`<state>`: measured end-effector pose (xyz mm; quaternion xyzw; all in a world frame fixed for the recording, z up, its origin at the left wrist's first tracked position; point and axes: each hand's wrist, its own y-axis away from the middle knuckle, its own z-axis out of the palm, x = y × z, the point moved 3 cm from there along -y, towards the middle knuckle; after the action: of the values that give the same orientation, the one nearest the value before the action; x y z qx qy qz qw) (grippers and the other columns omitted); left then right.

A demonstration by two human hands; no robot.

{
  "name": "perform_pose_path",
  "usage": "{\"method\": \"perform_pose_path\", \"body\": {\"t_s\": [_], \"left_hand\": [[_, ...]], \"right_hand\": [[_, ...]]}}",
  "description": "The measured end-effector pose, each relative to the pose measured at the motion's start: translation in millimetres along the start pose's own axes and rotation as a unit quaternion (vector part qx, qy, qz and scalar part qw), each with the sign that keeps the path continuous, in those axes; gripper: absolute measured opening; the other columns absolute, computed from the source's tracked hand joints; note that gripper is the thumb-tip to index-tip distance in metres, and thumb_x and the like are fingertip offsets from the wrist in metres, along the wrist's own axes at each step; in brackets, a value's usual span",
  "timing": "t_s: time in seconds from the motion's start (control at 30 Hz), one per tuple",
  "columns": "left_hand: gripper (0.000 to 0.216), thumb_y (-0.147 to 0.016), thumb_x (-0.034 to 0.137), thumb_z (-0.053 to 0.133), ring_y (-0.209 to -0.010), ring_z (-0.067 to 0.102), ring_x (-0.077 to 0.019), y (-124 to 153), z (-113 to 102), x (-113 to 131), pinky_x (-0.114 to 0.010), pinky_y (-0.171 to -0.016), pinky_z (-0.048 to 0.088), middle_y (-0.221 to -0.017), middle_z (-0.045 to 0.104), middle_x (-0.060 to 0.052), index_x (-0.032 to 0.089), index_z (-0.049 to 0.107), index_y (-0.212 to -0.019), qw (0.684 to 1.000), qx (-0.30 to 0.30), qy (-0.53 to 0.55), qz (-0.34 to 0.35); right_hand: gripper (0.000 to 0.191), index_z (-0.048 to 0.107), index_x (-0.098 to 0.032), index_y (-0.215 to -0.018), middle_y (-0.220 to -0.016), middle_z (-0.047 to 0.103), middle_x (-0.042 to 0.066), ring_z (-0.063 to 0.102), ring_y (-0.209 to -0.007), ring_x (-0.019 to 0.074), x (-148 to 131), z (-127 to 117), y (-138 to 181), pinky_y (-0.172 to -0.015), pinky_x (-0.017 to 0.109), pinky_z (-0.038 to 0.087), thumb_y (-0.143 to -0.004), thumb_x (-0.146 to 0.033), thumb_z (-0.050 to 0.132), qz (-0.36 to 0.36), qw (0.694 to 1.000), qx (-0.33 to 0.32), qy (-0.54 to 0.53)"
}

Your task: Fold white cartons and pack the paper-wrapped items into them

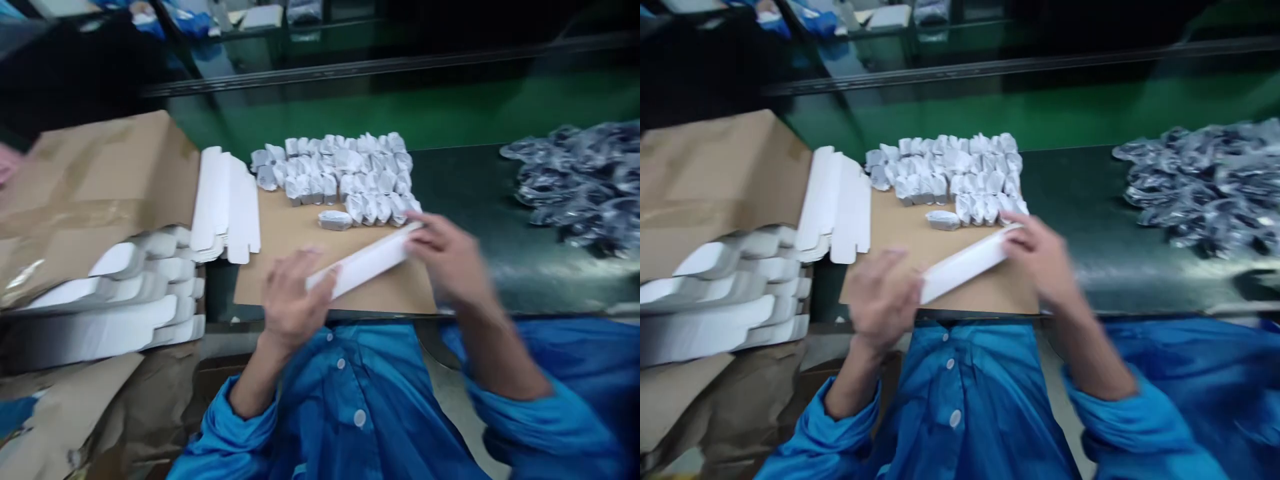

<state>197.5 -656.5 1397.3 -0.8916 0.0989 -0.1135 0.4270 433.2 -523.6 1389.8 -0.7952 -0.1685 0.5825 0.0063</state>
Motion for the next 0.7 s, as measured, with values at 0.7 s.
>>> {"method": "perform_pose_path", "body": {"t_s": [0.7], "left_hand": [[0.070,-0.088,0.039,0.064,-0.096,0.068,-0.0202,54.6,0.3,25.8,-0.036,-0.085,0.056,-0.107,0.067,-0.008,0.028,0.031,-0.148,0.875,0.100,0.271,-0.388]], "right_hand": [[0.048,0.053,-0.016,-0.131,-0.108,0.073,0.009,0.070,-0.085,0.0193,-35.9,104.2,-6.4,-0.069,0.029,0.057,-0.088,-0.036,0.062,-0.004,0.931,-0.253,-0.263]]}}
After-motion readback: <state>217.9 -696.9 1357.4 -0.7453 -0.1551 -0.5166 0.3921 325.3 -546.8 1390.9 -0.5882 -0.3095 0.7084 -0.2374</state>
